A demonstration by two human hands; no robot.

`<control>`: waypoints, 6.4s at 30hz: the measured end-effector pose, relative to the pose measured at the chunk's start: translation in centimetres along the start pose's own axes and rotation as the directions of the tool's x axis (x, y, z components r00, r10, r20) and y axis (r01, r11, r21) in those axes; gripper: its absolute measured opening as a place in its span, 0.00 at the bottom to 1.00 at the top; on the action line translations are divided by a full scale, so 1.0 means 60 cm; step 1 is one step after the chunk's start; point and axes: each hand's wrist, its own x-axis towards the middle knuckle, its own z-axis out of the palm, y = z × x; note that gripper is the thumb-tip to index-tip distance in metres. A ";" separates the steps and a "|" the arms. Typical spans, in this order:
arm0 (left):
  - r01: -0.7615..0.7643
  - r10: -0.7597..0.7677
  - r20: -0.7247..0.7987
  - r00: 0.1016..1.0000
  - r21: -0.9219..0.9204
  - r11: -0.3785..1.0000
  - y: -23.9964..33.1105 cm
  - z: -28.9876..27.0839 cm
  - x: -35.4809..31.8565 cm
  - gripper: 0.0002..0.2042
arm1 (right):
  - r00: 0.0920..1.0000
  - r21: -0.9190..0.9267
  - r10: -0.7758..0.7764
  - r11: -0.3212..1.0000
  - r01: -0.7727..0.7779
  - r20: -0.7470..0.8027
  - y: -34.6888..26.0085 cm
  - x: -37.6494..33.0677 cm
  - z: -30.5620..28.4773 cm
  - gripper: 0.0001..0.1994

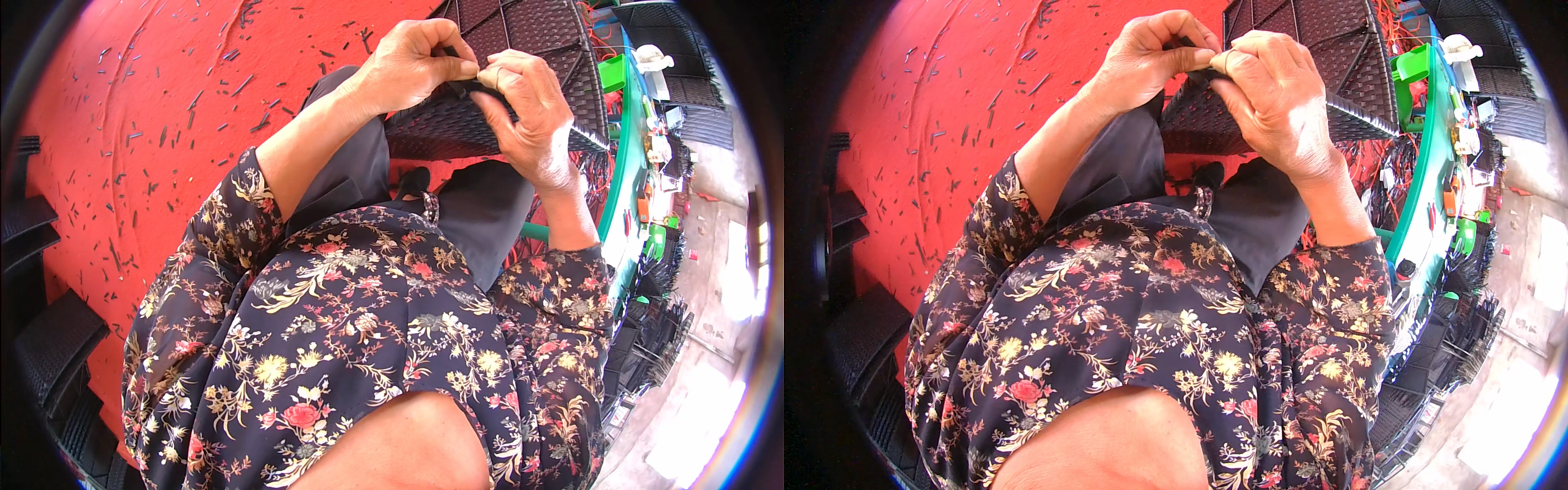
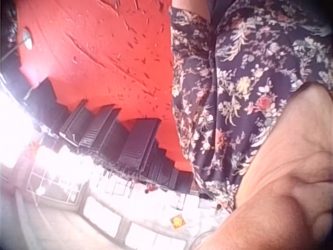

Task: The person weaves black plastic strips through a furniture frame, trims the strips using pliers, and attaches them to the frame using a staple gun.

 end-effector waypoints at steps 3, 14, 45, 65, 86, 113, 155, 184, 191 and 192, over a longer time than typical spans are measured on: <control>0.011 -0.012 0.050 0.999 0.017 1.000 -0.004 -0.010 0.000 0.03 | 0.982 -0.062 -0.186 0.981 0.185 -0.010 0.003 0.014 -0.001 0.10; -0.006 0.007 0.113 0.994 -0.009 1.000 -0.002 -0.014 -0.012 0.09 | 0.988 0.164 -0.147 0.974 0.153 -0.050 0.008 0.014 0.016 0.11; -0.701 0.500 0.524 0.689 0.657 0.278 0.061 -0.009 0.013 0.09 | 0.968 0.023 0.243 0.970 -0.242 -0.069 0.024 -0.045 0.002 0.15; 0.038 -0.193 0.185 0.964 0.619 0.784 0.071 -0.048 0.018 0.08 | 0.745 0.249 0.397 0.918 -0.309 -0.536 -0.010 -0.128 0.050 0.11; -0.120 -0.051 0.256 0.965 0.607 0.785 0.077 0.051 0.121 0.02 | 0.580 0.398 0.493 0.869 -0.294 -0.649 -0.052 -0.068 0.144 0.27; -0.163 -0.009 0.276 0.961 0.596 0.786 0.063 0.097 0.195 0.03 | 0.437 0.489 0.639 0.767 -0.415 -0.632 -0.004 -0.047 0.089 0.23; -0.326 0.114 0.381 0.918 0.558 0.763 0.033 0.030 0.171 0.02 | -0.232 -0.343 0.799 -0.473 -0.811 -0.554 -0.068 -0.607 -0.265 0.47; -0.324 0.171 0.302 0.938 0.584 0.745 0.017 0.086 0.163 0.05 | 0.256 0.998 0.964 0.069 0.002 -0.067 -0.171 -0.277 -0.058 0.16; -0.312 0.169 0.273 0.947 0.650 0.694 0.040 0.107 0.147 0.05 | 0.741 0.107 0.638 0.768 -0.631 -0.209 -0.141 -0.265 0.033 0.13; -0.317 0.171 0.281 0.944 0.638 0.702 0.047 0.104 0.148 0.05 | 0.749 0.175 0.621 0.784 -0.596 -0.230 -0.134 -0.268 0.045 0.13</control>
